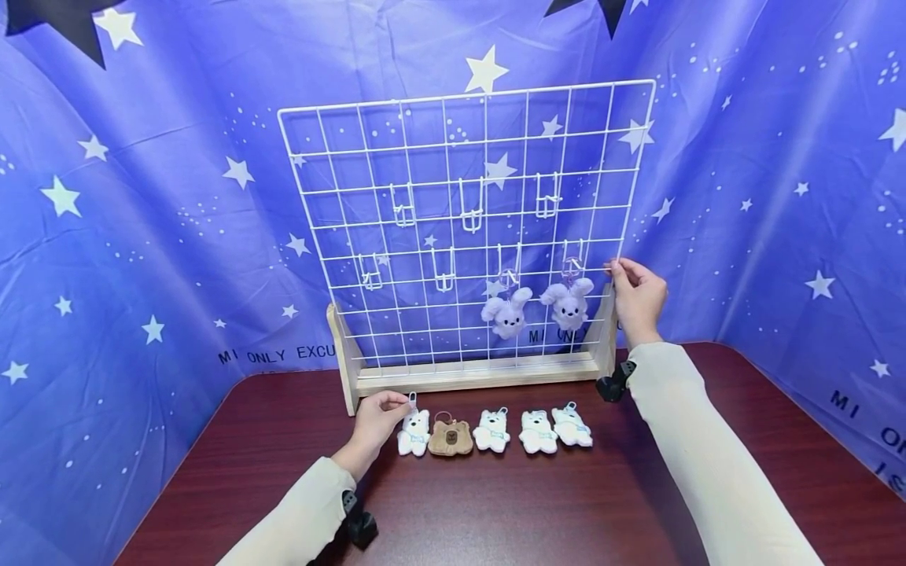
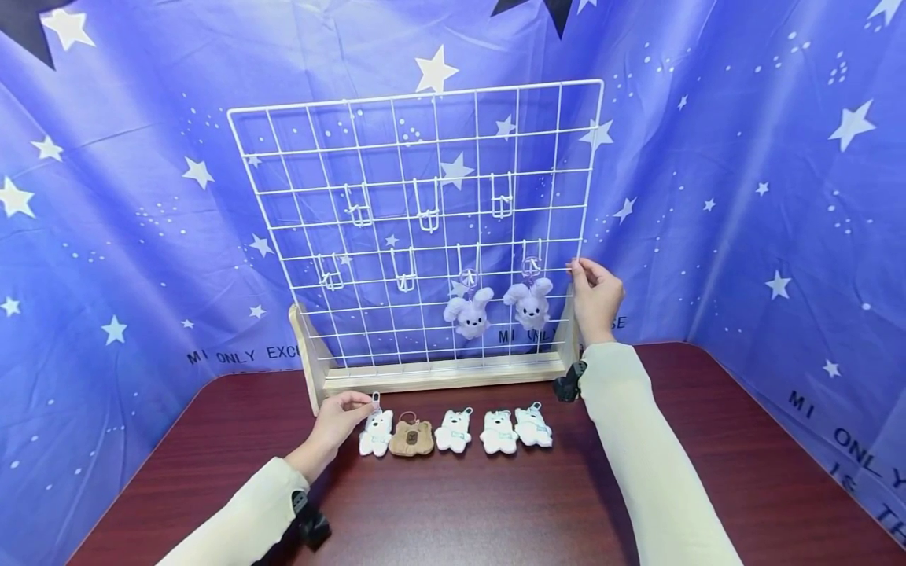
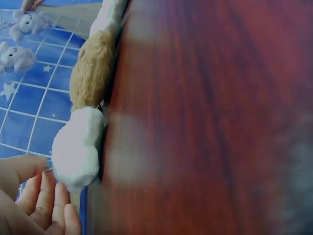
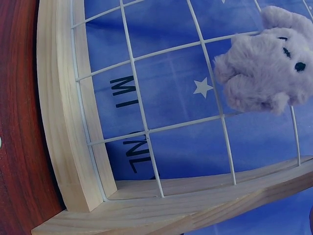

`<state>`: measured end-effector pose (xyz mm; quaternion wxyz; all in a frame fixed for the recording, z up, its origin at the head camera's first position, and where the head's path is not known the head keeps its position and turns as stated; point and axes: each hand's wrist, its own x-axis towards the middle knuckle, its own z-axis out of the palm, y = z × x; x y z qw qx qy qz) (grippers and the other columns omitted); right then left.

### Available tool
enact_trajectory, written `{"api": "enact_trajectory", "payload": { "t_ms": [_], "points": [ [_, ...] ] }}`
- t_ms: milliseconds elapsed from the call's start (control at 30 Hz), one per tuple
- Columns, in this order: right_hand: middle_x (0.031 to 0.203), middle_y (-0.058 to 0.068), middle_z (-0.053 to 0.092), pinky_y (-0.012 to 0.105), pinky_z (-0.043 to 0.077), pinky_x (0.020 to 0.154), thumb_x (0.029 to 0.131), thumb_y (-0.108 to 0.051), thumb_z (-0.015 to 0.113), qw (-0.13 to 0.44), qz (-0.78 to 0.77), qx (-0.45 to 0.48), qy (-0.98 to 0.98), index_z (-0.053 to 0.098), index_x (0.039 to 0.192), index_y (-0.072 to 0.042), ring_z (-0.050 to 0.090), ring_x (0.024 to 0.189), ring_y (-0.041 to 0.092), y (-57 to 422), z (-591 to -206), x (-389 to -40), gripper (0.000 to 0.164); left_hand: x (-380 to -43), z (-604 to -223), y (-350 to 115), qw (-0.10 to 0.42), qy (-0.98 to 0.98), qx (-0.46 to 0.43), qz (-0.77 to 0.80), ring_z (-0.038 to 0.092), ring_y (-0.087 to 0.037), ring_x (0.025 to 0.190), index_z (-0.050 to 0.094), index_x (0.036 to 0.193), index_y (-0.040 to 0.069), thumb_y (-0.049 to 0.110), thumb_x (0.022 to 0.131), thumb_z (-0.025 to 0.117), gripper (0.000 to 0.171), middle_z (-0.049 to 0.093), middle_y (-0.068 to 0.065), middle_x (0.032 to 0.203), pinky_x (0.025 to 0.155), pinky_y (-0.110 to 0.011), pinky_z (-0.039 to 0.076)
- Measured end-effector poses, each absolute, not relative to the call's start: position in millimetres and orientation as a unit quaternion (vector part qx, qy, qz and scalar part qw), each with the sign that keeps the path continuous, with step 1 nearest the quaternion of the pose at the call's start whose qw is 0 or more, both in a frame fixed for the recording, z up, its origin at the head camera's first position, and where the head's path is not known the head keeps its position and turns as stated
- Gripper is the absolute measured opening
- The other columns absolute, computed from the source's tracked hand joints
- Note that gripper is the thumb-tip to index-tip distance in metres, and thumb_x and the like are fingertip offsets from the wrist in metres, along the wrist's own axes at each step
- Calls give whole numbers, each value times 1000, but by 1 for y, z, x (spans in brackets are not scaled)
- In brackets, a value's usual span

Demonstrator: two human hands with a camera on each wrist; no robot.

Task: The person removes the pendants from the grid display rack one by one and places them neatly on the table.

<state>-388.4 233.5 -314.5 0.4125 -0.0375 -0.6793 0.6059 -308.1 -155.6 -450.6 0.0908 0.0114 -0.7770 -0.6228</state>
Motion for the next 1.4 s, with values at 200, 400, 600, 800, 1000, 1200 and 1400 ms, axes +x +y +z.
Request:
{"api": "enact_trajectory", "payload": {
  "t_ms": [200, 400, 600, 800, 1000, 1200, 1400],
  "points": [
    [86, -6, 72, 8, 46, 71, 89, -13, 65, 412, 618, -33, -669, 68, 107, 4, 61, 69, -9, 233, -314, -387, 25, -312, -454, -157, 74, -787, 13, -612, 51, -5, 59, 65, 82, -9, -4, 76, 69, 8, 59, 3, 62, 56, -17, 43],
    [79, -11, 70, 8, 47, 69, 89, -6, 63, 406, 629, -24, -662, 66, 106, 9, 62, 68, -7, 224, -304, -372, 23, -310, -453, -158, 73, -792, 6, -607, 53, -4, 58, 65, 83, -11, -5, 75, 70, 11, 62, 0, 63, 56, -18, 44],
    [78, -12, 69, 8, 47, 70, 89, -7, 63, 405, 634, -24, -658, 66, 107, 9, 61, 68, -7, 226, -306, -376, 24, -308, -450, -157, 73, -791, 8, -607, 54, -5, 60, 66, 85, -12, -5, 75, 71, 14, 65, -3, 67, 57, -18, 44],
    [86, -6, 72, 8, 47, 72, 90, -13, 64, 410, 618, -36, -669, 67, 108, 5, 61, 69, -9, 232, -314, -387, 26, -306, -438, -153, 74, -777, 1, -625, 56, -5, 64, 65, 91, -13, -3, 77, 71, 18, 68, -6, 72, 62, -18, 47],
    [85, -4, 72, 8, 47, 70, 89, -8, 63, 406, 629, -32, -663, 65, 108, 10, 61, 68, -8, 231, -313, -386, 26, -299, -408, -135, 79, -764, -47, -639, 59, -5, 72, 65, 100, -13, 1, 81, 70, 24, 70, -12, 82, 69, -19, 48],
    [90, 0, 72, 8, 46, 71, 90, -14, 64, 421, 604, -34, -675, 68, 107, 4, 60, 69, -9, 234, -314, -388, 25, -297, -379, -107, 89, -747, -101, -652, 61, -7, 76, 66, 101, -9, 1, 81, 70, 22, 70, -18, 90, 72, -20, 49],
    [98, 10, 72, 9, 48, 72, 90, -18, 65, 417, 606, -41, -676, 68, 108, 2, 60, 70, -10, 232, -315, -388, 27, -300, -357, -84, 107, -736, -122, -657, 62, -6, 74, 68, 97, -6, 2, 81, 70, 18, 70, -16, 88, 72, -21, 50]
  ]
}}
